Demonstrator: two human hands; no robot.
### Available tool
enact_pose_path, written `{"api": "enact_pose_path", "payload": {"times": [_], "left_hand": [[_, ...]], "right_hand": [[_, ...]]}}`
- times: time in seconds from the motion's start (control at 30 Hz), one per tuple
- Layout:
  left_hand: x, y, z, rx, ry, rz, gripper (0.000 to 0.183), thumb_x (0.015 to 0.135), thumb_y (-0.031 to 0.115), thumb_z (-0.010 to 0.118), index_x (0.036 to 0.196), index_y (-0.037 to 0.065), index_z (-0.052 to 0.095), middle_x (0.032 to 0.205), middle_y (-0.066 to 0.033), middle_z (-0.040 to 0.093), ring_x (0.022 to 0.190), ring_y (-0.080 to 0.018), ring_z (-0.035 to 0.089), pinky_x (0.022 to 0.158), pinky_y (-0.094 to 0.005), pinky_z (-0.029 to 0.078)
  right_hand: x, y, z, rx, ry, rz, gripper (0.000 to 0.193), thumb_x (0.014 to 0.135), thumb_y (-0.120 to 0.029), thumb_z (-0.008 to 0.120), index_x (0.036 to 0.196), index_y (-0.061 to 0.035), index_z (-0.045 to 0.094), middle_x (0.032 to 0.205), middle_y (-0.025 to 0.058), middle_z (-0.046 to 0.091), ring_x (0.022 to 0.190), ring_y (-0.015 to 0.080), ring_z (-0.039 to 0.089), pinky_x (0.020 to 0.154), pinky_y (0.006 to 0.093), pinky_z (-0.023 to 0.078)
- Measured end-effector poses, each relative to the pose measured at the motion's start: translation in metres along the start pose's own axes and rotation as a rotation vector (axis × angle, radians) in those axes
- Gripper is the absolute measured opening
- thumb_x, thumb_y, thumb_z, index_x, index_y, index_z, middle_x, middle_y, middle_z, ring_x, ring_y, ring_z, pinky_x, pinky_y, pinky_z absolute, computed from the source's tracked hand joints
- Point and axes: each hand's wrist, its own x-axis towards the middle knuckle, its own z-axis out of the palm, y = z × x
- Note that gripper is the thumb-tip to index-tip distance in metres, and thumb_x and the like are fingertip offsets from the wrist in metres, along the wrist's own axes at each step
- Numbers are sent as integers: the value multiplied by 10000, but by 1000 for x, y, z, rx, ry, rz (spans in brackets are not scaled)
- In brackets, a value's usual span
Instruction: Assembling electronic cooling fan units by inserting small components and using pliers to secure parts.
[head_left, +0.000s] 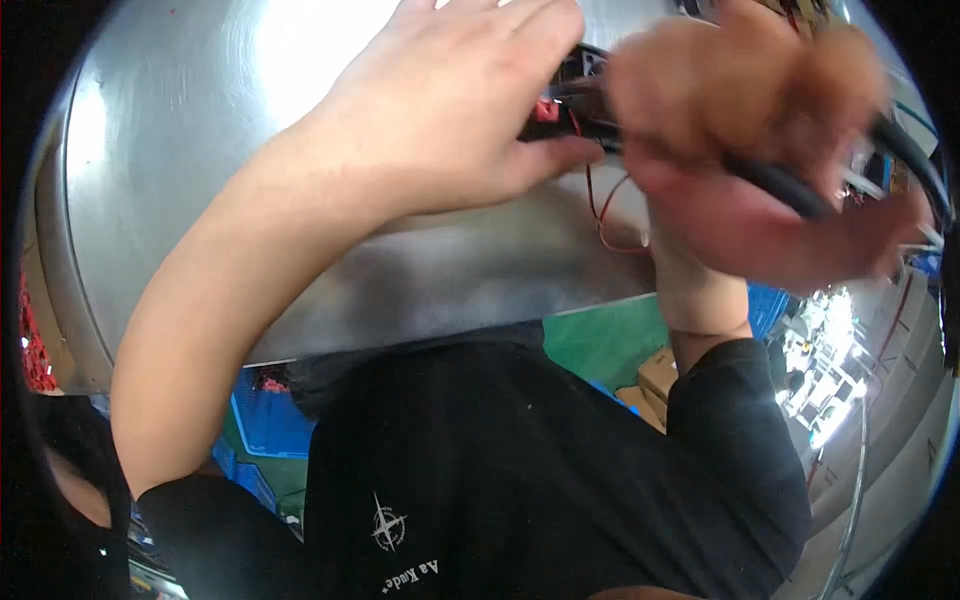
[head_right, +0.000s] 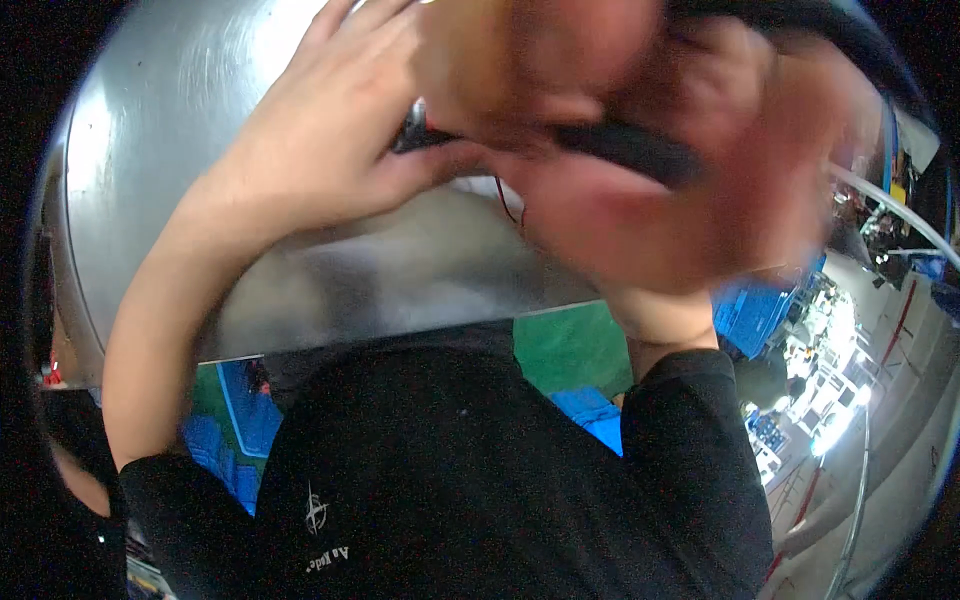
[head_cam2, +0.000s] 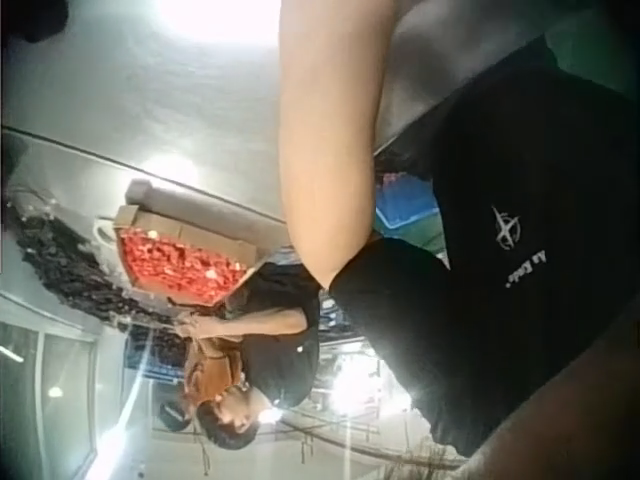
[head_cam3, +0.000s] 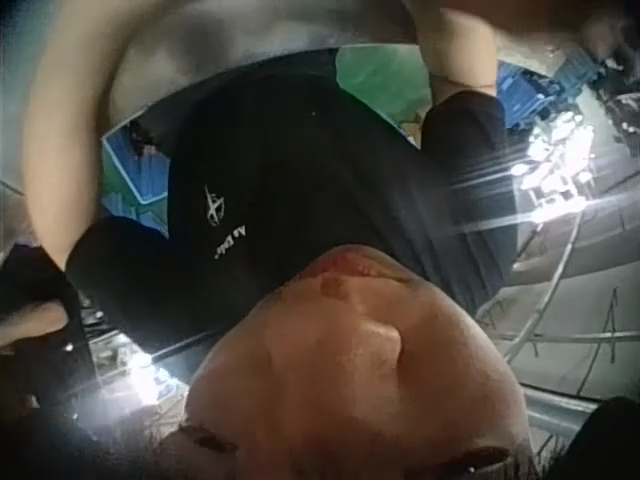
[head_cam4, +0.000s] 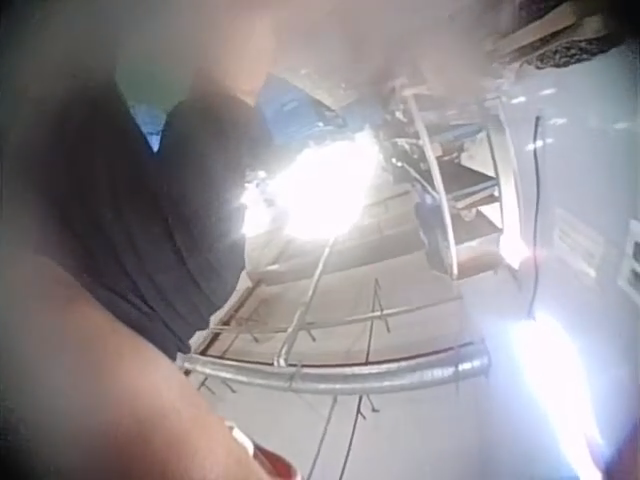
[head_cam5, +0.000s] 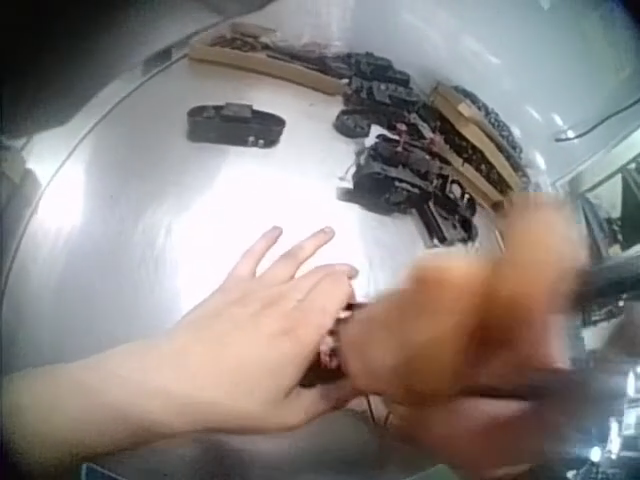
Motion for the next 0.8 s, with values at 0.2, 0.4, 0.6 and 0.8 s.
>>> {"api": "enact_pose_path", "payload": {"times": [0.2,0.4,0.6,0.8], "left_hand": [[20,-31,35,-26,343,165,719,905,430,684,1318,-118,468,1316,-318,559,1455,-499,366,1218,-633,225],[74,-27,7,4,-231,-96,727,890,413,695,1336,-114,469,1358,-308,549,1460,-490,362,1222,-626,223],[102,-43,8,-14,95,52,700,902,437,683,1307,-100,489,1340,-323,549,1447,-495,380,1214,-643,220],[107,-20,11,24,85,3,713,923,431,667,1346,-110,477,1371,-325,541,1459,-495,365,1229,-611,228]], "right_hand": [[14,10,-37,198,-80,-149,423,1041,-578,493,955,-168,435,622,26,467,494,143,350,516,307,328],[36,24,-82,276,-128,-251,383,1030,-528,561,958,-175,430,640,14,455,502,140,350,514,308,320],[83,11,-123,-14,-289,-274,475,969,-646,496,923,-177,444,687,-3,364,555,131,328,532,321,270],[68,13,-147,31,-397,-244,463,950,-645,528,948,-184,478,716,-20,369,586,114,355,571,315,279]]}}
